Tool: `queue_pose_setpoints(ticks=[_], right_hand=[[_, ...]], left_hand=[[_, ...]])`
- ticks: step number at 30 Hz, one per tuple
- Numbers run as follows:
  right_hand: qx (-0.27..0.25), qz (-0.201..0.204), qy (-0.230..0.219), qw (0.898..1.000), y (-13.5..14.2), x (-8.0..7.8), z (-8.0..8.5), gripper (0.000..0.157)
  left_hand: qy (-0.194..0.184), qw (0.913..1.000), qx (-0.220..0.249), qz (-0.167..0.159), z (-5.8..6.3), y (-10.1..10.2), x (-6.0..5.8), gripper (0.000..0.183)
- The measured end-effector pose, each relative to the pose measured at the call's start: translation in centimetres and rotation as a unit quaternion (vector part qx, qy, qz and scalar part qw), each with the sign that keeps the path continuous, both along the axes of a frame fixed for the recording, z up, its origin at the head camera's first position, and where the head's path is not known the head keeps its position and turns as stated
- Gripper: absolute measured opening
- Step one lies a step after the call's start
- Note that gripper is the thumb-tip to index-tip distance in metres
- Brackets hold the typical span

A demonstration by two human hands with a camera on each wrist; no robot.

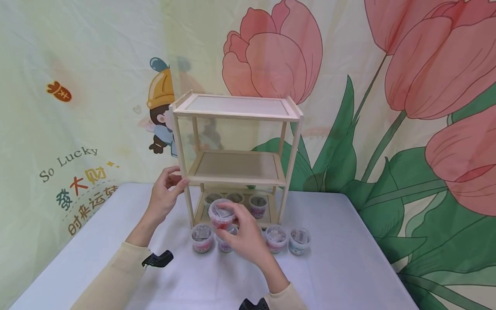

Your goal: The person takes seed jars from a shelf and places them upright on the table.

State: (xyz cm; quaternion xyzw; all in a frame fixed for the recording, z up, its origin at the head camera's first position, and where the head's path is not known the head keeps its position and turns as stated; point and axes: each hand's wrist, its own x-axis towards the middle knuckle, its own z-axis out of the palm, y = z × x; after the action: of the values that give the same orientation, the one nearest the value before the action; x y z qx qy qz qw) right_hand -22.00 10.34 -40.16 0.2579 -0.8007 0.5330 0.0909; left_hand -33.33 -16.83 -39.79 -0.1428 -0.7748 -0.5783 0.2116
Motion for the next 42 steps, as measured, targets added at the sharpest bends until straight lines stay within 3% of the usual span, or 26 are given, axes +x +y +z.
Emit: queue_pose_setpoints(ticks=[17,29,42], right_hand=[[-0.004,-0.021,-0.041,0.999,-1.6,1.7,-4.6,0.066],[-0.04,0.023,-0.051,0.998,-2.8,1.9,-7.3,0.064],[0.005,0.003,-0.058,0.998,-3.9,2.5,-8.7,0.063]], left_hand=[[-0.006,0.9999,0.012,-0.008,0.2,-0.1,0.2,0.045],[-0.008,0.9999,0.01,-0.009,0.4,0.0,0.3,0.045],[-0.009,0.9999,0.009,-0.012,0.2,-0.1,0.2,0.047]])
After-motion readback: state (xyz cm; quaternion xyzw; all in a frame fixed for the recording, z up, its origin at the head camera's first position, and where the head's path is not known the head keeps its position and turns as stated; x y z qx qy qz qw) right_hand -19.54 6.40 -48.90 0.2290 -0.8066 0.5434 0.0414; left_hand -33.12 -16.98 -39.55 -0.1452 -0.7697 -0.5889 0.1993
